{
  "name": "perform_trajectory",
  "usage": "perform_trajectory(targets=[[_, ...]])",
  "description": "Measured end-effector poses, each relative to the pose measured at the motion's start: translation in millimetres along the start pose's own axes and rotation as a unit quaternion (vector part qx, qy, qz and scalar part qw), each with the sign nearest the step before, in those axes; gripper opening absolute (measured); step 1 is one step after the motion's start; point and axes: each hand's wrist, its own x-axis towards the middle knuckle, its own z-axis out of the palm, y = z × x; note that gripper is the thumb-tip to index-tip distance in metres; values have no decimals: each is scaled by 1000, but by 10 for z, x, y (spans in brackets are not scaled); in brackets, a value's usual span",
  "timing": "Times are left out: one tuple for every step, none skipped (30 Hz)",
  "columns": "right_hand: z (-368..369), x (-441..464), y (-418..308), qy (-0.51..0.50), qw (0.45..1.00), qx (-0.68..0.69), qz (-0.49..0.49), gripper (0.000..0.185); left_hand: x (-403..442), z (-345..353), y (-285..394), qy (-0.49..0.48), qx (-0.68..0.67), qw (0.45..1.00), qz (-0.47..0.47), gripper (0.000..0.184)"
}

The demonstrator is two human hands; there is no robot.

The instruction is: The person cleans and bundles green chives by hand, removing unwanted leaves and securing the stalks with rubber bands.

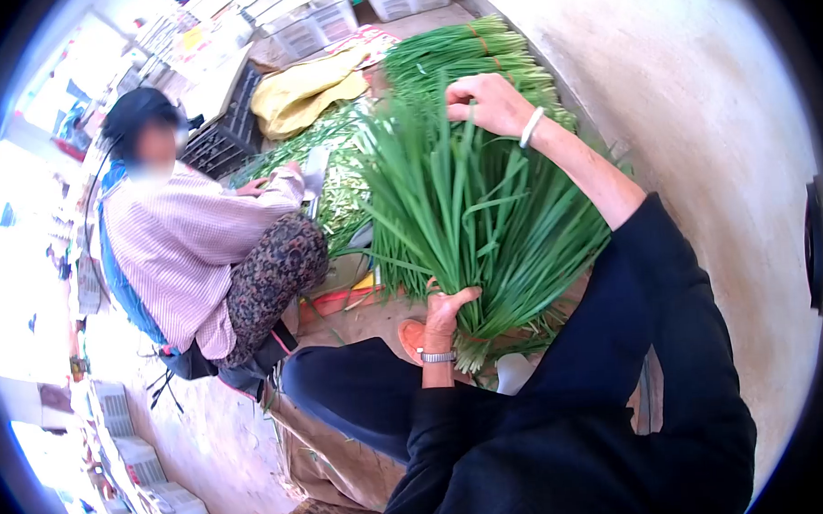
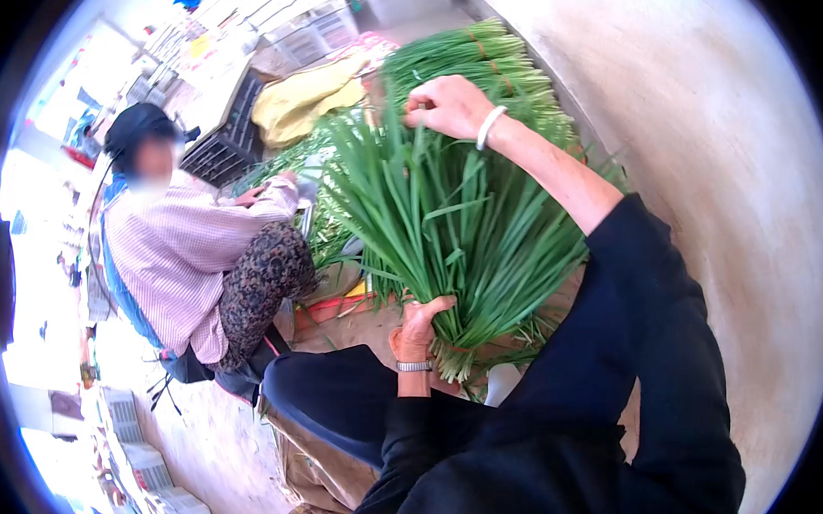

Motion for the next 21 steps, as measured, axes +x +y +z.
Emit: perform_trajectory(targets=[[21,-5,-4,36,998,-45,-18,25,-15,67,53,-8,12,1000,22,31],[31,-5,-3,66,994,-85,-24,21,-32,119,123,-3,26,998,52,31],[101,57,155,146,988,42,-2,19,13,42,37,-34,24,998,41,33],[-63,154,50,194,972,124,43,19,-30,27,39,-3,14,1000,-23,34],[-287,244,-14,215,930,271,121,22,-65,60,84,-10,-4,999,39,36],[-534,452,607,206,964,158,60,26,-57,70,110,-7,13,997,73,38],[-689,460,508,297,931,188,93,33,-59,74,57,45,-7,998,51,42],[-871,643,1303,297,905,297,75,38,-16,34,-2,81,96,990,58,44],[-1122,614,1789,239,934,209,162,39,-34,66,14,89,-6,995,48,43],[-1140,440,2123,187,957,171,142,39,-9,-3,47,36,10,998,45,48],[-1134,253,2142,138,974,134,117,39,99,-25,-60,45,20,998,33,54],[-958,-51,2066,178,973,97,108,40,164,-18,-144,92,10,994,56,56],[-782,-342,1782,159,979,105,73,43,224,-42,-211,138,-2,988,73,57],[-587,-597,1940,182,979,92,31,47,207,-89,-136,159,-5,984,83,57],[-395,-926,1828,182,973,112,89,49,173,-60,-13,156,-11,983,96,49],[-160,-1251,1669,170,962,133,170,51,138,-21,115,150,-17,983,108,41],[62,-1598,1831,86,979,62,173,53,97,2,264,161,-18,980,114,41],[322,-1931,2000,-3,967,111,228,53,60,27,407,143,-67,977,140,40],[545,-2188,1845,-85,969,122,199,53,15,32,499,122,-114,972,167,39],[770,-2380,1583,-72,958,163,224,51,50,28,525,113,-129,971,169,41],[996,-2572,1321,-56,946,203,247,50,39,48,583,120,-129,969,172,41]])
